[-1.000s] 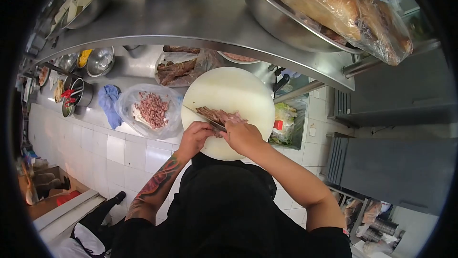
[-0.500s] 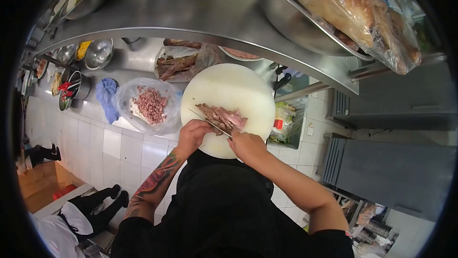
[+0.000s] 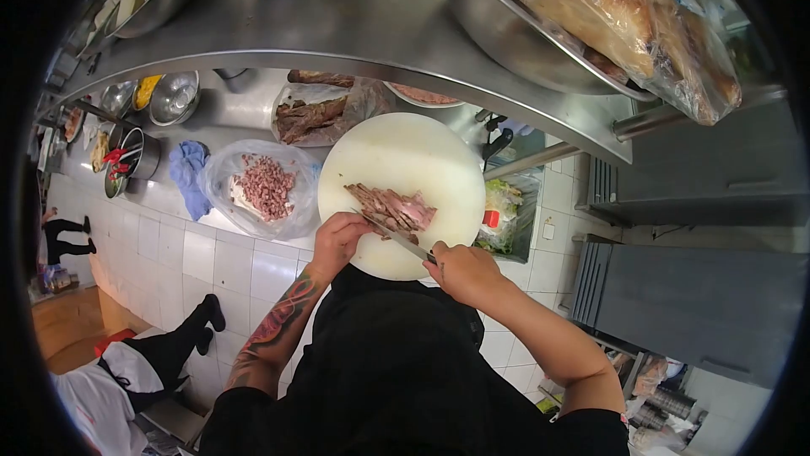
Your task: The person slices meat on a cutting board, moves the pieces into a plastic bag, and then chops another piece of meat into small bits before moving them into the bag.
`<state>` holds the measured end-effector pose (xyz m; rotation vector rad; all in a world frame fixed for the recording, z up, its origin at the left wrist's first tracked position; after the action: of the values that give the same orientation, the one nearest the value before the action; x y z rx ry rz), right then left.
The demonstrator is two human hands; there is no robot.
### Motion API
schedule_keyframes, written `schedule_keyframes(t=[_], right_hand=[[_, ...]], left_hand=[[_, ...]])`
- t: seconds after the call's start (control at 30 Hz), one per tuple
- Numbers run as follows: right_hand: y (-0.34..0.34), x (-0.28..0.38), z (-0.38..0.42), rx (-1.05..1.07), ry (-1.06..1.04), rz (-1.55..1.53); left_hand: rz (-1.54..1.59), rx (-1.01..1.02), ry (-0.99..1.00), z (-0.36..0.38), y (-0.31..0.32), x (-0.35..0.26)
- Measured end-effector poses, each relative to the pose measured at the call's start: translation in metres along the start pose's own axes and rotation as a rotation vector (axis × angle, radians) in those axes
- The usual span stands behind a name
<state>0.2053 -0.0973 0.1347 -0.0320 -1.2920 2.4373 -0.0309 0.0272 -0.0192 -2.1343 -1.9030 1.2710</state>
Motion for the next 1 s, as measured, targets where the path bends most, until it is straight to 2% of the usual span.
schedule_keyframes(t=[0.17, 0.23, 0.33, 0.57, 0.83, 1.0], right_hand=[[0.012, 0.014, -0.018, 0.002, 0.031, -0.04], [0.032, 0.024, -0.037, -0.111, 0.023, -0.089], [0.034, 0.025, -0.047, -0.123, -0.016, -0.117], [0.042, 0.001, -0.017, -0.165, -0.018, -0.317], [0.08, -0.018, -0.007, -0.321, 0.022, -0.63], [0.071, -0.057, -0.017, -0.473, 0.151, -0.658]], left_hand=[[-0.016, 0.011, -0.012, -0.003, -0.005, -0.002], [0.007, 0.001, -0.031, -0.002, -0.001, -0.001], [0.02, 0.036, -0.031, 0.001, -0.001, 0.002], [-0.015, 0.012, 0.008, -0.001, -0.005, 0.0], [-0.068, -0.032, -0.108, -0.014, -0.013, -0.005], [-0.052, 0.152, -0.102, -0.013, -0.014, 0.008]])
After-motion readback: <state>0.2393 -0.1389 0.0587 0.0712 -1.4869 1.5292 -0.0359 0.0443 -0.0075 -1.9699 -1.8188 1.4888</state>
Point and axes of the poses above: each hand's wrist, its own z-axis away from the middle knuckle, its own y-axis out of the palm, x = y × z, the point moved 2 cm from there along -z, towards the middle knuckle, and after that the axes turned 14 degrees about y, right-handed, at the moved point
